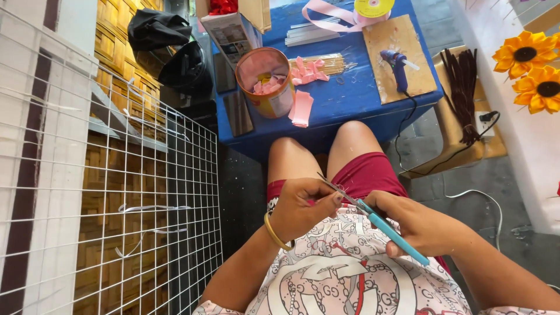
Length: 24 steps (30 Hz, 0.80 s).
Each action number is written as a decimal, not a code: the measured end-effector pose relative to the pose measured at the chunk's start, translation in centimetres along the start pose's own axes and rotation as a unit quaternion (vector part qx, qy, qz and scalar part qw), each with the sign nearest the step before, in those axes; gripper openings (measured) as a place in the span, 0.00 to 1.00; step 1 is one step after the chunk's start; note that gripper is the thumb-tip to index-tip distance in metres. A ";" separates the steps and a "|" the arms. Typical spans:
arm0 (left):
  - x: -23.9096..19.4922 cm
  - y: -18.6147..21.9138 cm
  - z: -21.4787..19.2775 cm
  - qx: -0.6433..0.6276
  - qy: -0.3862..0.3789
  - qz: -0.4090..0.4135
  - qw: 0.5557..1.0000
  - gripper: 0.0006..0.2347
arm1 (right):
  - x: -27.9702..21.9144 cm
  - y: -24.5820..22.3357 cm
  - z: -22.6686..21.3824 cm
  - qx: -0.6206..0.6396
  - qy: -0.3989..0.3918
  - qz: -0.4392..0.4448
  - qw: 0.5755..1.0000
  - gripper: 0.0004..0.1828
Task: The person is crafting paper flowers by folding small pink paper squares, applying hot glue, and assembling them into floral shapes.
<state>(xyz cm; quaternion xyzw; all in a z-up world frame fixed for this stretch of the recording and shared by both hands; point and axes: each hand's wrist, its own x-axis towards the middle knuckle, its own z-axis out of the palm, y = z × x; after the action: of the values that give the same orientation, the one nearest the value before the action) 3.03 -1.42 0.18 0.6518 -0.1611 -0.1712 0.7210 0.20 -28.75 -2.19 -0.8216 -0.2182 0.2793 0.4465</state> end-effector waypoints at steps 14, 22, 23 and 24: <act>0.1 -0.5 -0.5 -0.014 0.002 0.028 1.000 0.06 | 0.9 2.2 0.4 0.132 0.120 -0.063 0.982 0.38; -0.1 -1.8 -0.9 -0.098 0.004 0.029 0.995 0.06 | 0.6 6.3 -0.8 0.202 0.215 -0.011 0.955 0.27; -0.1 -2.3 -1.1 -0.131 0.003 0.031 0.991 0.08 | 0.6 6.7 -1.0 0.156 0.255 0.054 0.953 0.24; -0.2 -2.6 -1.4 -0.132 0.001 0.033 0.991 0.08 | 1.0 6.8 -1.3 0.154 0.257 0.053 0.953 0.24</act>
<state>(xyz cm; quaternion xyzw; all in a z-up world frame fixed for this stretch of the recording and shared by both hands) 3.41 -0.32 -2.50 0.5452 -0.1579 -0.1662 0.8063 2.56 -32.34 -7.69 -0.7972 -0.0061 0.1125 0.5931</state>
